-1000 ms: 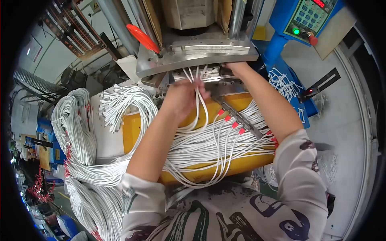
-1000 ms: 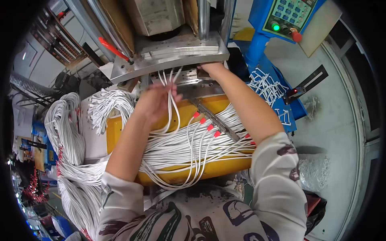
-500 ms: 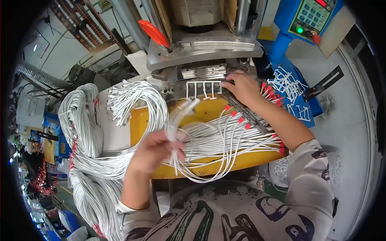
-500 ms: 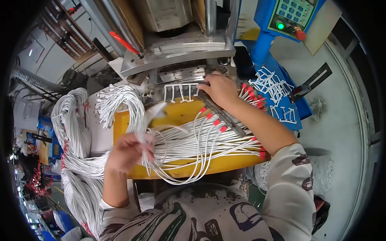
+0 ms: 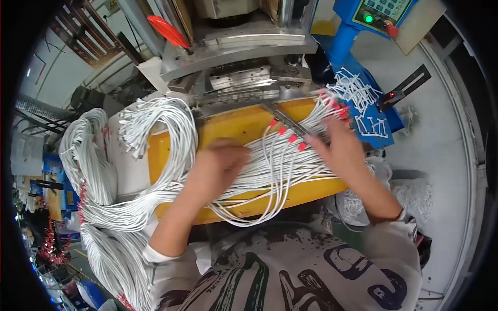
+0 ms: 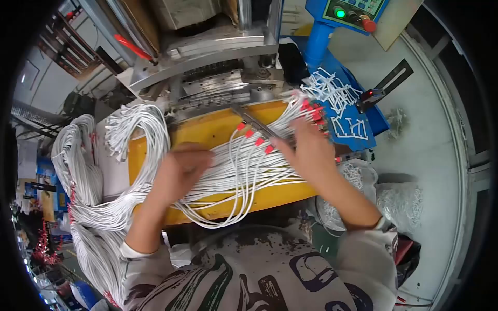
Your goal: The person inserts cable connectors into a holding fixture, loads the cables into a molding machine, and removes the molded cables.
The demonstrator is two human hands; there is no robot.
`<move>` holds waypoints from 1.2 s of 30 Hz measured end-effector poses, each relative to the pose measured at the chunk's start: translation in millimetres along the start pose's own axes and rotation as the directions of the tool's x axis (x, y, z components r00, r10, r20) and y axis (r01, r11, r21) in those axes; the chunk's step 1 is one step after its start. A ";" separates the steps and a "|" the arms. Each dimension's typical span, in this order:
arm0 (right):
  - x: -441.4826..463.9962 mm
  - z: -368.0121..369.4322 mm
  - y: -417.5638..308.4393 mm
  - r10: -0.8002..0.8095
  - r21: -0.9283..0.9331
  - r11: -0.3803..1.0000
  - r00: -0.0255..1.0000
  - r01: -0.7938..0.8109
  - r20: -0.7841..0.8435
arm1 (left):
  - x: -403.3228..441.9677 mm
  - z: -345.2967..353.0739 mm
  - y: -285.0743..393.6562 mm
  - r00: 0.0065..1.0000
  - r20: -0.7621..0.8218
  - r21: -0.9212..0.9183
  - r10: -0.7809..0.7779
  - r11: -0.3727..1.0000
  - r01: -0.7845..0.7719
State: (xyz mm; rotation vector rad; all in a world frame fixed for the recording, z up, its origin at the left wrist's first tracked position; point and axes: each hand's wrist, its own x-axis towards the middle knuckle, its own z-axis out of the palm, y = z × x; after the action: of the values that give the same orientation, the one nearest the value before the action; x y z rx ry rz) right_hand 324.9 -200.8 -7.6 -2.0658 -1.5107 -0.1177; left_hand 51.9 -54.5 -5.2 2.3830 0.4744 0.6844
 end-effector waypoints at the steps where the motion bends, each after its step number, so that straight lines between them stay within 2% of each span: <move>1: -12.3 0.8 3.4 -0.032 0.040 0.999 0.977 0.024 0.211 | 14.9 17.0 11.3 0.994 -0.010 -0.003 0.107 0.994 -0.107; 2: -13.2 0.0 5.5 -0.028 0.036 0.999 0.975 0.021 0.221 | 27.5 33.5 23.1 0.977 -0.016 0.001 0.211 0.978 -0.211; 4: -0.9 0.2 10.1 0.108 0.187 0.969 0.959 -0.160 0.260 | 28.2 56.2 39.0 0.977 0.086 0.067 0.195 0.977 -0.201; 5: 13.6 2.2 13.9 0.166 0.259 0.935 0.946 -0.240 0.279 | 34.9 57.1 44.2 0.977 0.081 0.071 0.195 0.977 -0.201; 7: 50.8 16.7 31.8 0.150 0.259 0.941 0.954 -0.218 0.258 | 47.6 50.4 61.1 0.982 0.013 0.035 0.187 0.982 -0.187; 9: 100.1 48.8 34.9 -0.040 0.388 0.922 0.998 0.016 0.054 | 66.4 53.2 60.0 0.983 -0.098 0.031 0.158 0.987 -0.156; 10: 135.7 74.0 44.9 -0.126 0.380 0.918 0.992 0.117 0.001 | 91.2 53.1 46.3 0.973 -0.177 0.057 0.148 0.989 -0.140; 11: 168.9 81.5 36.7 -0.066 0.312 0.950 0.990 0.023 0.128 | 109.8 54.2 35.1 0.960 -0.260 0.107 0.103 0.991 -0.078; 13: 224.9 124.1 31.8 -0.231 0.121 0.967 0.973 0.225 0.030 | 137.8 53.7 5.8 0.921 -0.390 0.141 0.016 0.989 0.042; 15: 242.9 146.7 14.3 -0.282 -0.027 0.959 0.943 0.282 -0.178 | 147.5 54.2 -19.9 0.901 -0.433 0.131 -0.036 0.986 0.102; 16: 248.2 151.7 12.4 -0.283 -0.017 0.959 0.944 0.284 -0.171 | 147.8 53.3 -30.0 0.908 -0.408 0.152 -0.097 0.973 0.172; 18: 256.2 161.9 15.5 -0.252 0.173 0.949 0.963 0.265 -0.094 | 143.7 50.5 -41.9 0.907 -0.355 0.193 -0.225 0.932 0.306; 23: 266.1 162.1 28.1 -0.201 0.570 0.815 0.974 0.107 0.105 | 138.5 45.4 -49.4 0.923 -0.273 0.263 -0.272 0.902 0.343; 24: 265.4 158.8 28.1 -0.192 0.566 0.819 0.975 0.098 0.108 | 139.9 48.1 -56.7 0.894 -0.385 0.406 -0.231 0.827 0.389; 25: 259.1 147.5 15.2 -0.361 0.405 0.856 0.932 0.322 0.021 | 141.8 49.6 -63.2 0.858 -0.485 0.529 -0.167 0.725 0.440; 26: 254.8 140.4 4.3 -0.533 0.213 0.823 0.846 0.526 -0.030 | 143.1 50.6 -69.3 0.816 -0.573 0.626 -0.081 0.599 0.499; 27: 254.5 141.8 2.7 -0.533 0.210 0.824 0.845 0.527 -0.029 | 143.4 47.8 -69.5 0.815 -0.574 0.623 -0.081 0.602 0.499; 30: 247.4 139.7 4.5 -0.410 0.410 0.847 0.907 0.338 0.100 | 144.4 38.9 -64.4 0.840 -0.390 0.602 -0.376 0.587 0.542; 31: 246.2 136.6 6.2 -0.367 0.464 0.845 0.919 0.266 0.142 | 149.1 35.5 -62.1 0.849 -0.381 0.607 -0.366 0.594 0.528; 34: 243.8 126.6 3.0 -0.288 0.603 0.795 0.914 0.063 0.284 | 158.1 25.2 -53.8 0.806 -0.220 0.648 -0.550 0.535 0.542; 35: 235.1 127.4 2.9 -0.285 0.603 0.795 0.917 0.064 0.278 | 150.3 25.7 -51.7 0.810 -0.219 0.651 -0.544 0.537 0.537; 36: 223.0 133.3 4.6 -0.223 0.439 0.887 0.966 0.147 0.128 | 135.1 27.8 -49.8 0.858 -0.249 0.626 -0.449 0.601 0.497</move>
State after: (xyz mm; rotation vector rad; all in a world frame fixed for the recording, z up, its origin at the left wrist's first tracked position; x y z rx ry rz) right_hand 374.8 52.9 -33.3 -1.6128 -1.6639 0.3077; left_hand 168.0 35.0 -7.9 2.6763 1.5633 0.3621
